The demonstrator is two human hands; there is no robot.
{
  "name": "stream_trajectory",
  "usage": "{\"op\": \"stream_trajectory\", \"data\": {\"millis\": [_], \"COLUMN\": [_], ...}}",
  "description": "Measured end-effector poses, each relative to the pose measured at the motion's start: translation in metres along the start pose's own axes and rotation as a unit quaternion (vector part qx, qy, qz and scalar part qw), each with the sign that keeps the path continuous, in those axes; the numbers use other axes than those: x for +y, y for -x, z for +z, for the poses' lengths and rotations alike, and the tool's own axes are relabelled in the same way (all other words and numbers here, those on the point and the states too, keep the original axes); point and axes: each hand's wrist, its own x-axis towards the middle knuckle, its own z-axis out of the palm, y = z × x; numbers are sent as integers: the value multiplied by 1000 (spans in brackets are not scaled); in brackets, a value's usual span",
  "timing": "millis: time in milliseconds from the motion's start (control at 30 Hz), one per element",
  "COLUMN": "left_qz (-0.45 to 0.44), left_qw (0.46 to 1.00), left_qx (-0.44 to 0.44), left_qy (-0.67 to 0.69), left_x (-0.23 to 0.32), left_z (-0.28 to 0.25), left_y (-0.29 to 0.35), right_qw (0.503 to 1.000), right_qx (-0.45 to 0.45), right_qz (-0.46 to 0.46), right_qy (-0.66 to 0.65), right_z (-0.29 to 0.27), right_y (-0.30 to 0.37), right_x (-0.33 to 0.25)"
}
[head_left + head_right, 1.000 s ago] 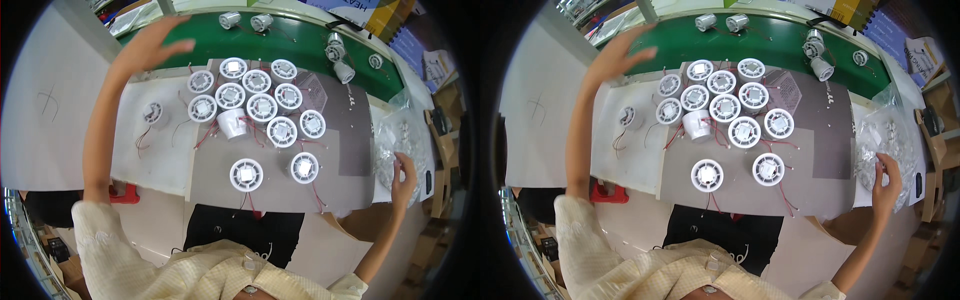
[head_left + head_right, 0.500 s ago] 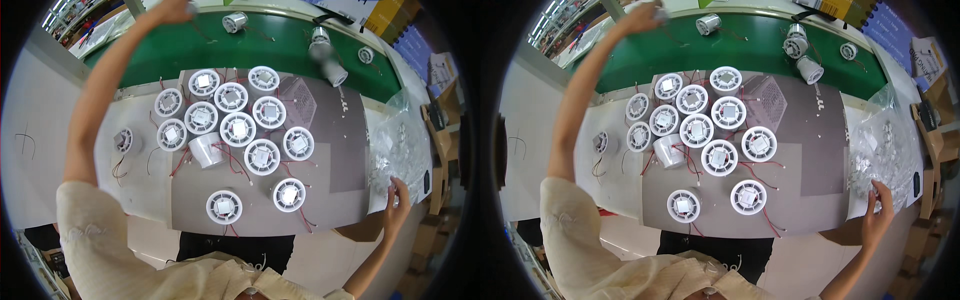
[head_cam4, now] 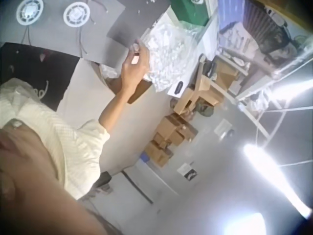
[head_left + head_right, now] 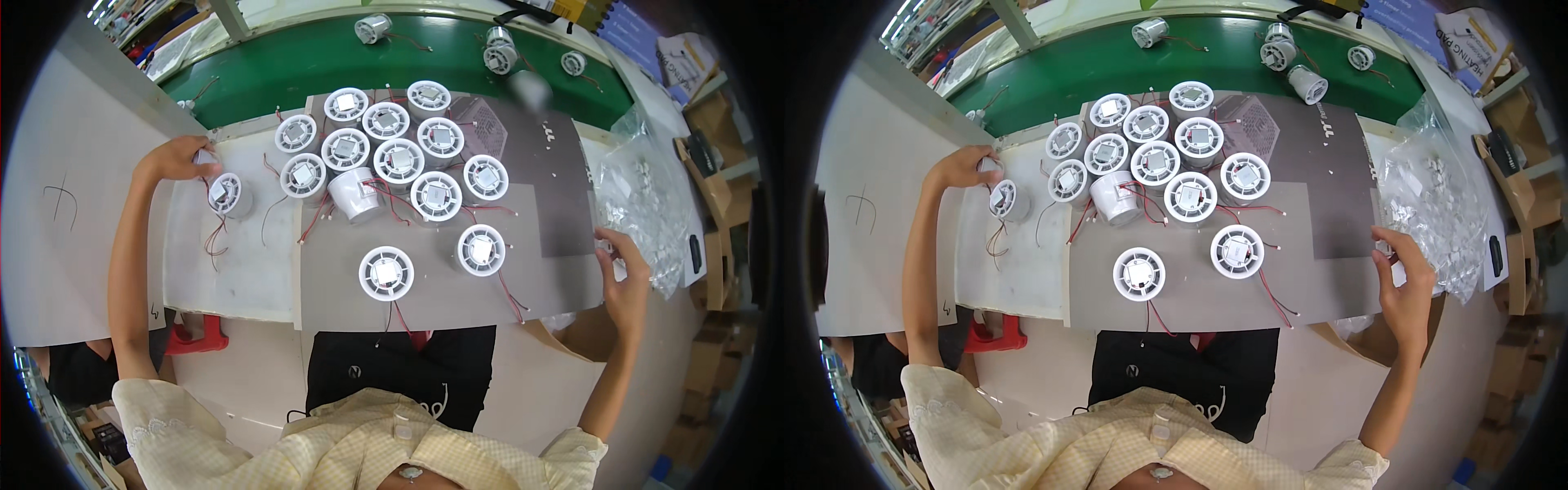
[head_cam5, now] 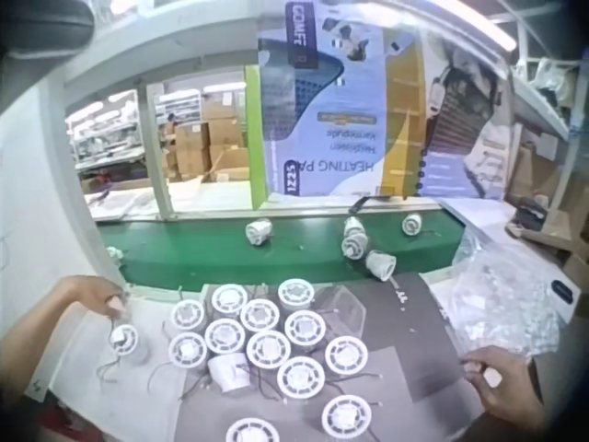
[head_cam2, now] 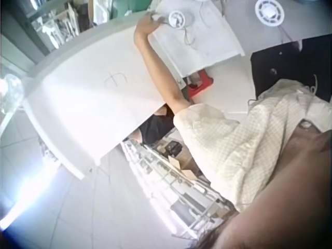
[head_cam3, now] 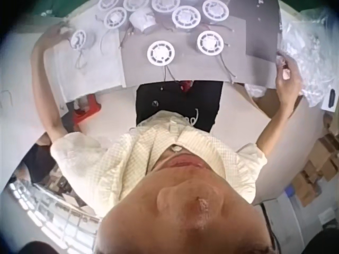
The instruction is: Assembling small electronic fan units by attaching plastic wire connectors to the cabling.
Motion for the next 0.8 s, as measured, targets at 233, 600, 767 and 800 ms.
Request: {"op": "stream_trajectory", "data": {"millis": [233, 600, 767, 800], "left_qz": [-83, 343, 262, 274], "left_qw": [982, 890, 931, 916], "left_qx": [-96, 263, 244, 290], "left_qy": [-138, -145, -75, -51], "left_x": [54, 116, 108, 91], "left_z": [-28, -71, -71, -82], "left_y": [-18, -328, -347, -343], "right_qw": [999, 994, 984, 985], "right_qx": [-44, 6, -14, -6], "right_qz": [21, 24, 146, 137], "right_qy": [-12, -105, -101, -108], "right_z": [1, 4, -5, -2], "right_y": [16, 26, 52, 51], "right_x": [6, 32, 58, 63]}}
